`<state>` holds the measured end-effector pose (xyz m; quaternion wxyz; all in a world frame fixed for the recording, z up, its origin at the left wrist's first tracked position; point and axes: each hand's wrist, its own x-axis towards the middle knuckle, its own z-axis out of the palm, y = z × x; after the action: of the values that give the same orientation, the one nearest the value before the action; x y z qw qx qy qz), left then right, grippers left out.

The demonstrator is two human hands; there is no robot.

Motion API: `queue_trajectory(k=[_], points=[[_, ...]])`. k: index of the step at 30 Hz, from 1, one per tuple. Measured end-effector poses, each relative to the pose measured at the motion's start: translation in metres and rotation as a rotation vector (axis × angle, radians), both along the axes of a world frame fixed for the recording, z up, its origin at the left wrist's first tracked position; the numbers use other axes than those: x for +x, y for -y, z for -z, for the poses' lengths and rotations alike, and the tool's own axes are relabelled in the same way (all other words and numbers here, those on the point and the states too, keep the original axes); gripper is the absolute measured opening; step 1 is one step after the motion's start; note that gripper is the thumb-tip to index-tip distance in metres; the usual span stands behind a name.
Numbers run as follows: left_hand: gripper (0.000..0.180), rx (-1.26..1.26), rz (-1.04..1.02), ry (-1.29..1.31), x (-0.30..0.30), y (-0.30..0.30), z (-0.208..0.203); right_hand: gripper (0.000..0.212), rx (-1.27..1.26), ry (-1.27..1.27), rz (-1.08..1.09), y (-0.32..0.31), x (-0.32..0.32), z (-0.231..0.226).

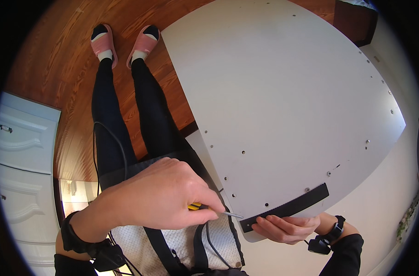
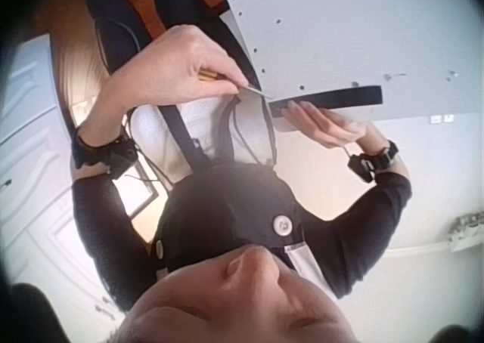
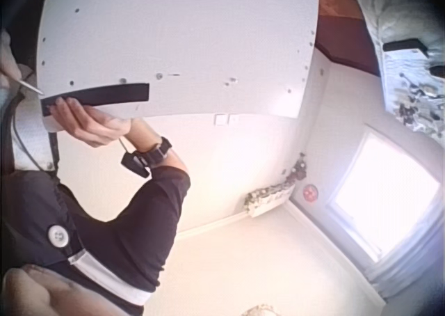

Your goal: The person assembles a white cabinet by attaching a drawer and a black handle using a manual screwdriver and a corded electric screwdriver. They position the drawer, align the handle, and tighten screws into pre-drilled holes.

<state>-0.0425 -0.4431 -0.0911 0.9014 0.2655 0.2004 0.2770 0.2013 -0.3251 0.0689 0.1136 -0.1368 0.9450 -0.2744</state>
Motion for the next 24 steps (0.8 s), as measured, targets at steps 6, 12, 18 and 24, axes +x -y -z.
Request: queue_trajectory(k=[6,12,18,24], points=[[0.013,0.029,-0.042,-0.012,0.005,0.004,-0.004,0.025,0.033,0.058,-0.037,-0.001,0.0,-0.003],[0.011,0.258,0.024,-0.131,-0.003,0.001,-0.011,0.023,0.032,0.003,-0.095,-0.004,-0.007,0.002],[0.009,0.341,-0.169,-0.21,-0.001,-0.001,-0.025,0.022,0.098,0.076,-0.078,-0.002,-0.006,-0.009],[0.02,1.029,0.045,-0.4,-0.018,-0.015,-0.046,0.026,0.111,0.135,0.144,0.018,0.006,-0.016]])
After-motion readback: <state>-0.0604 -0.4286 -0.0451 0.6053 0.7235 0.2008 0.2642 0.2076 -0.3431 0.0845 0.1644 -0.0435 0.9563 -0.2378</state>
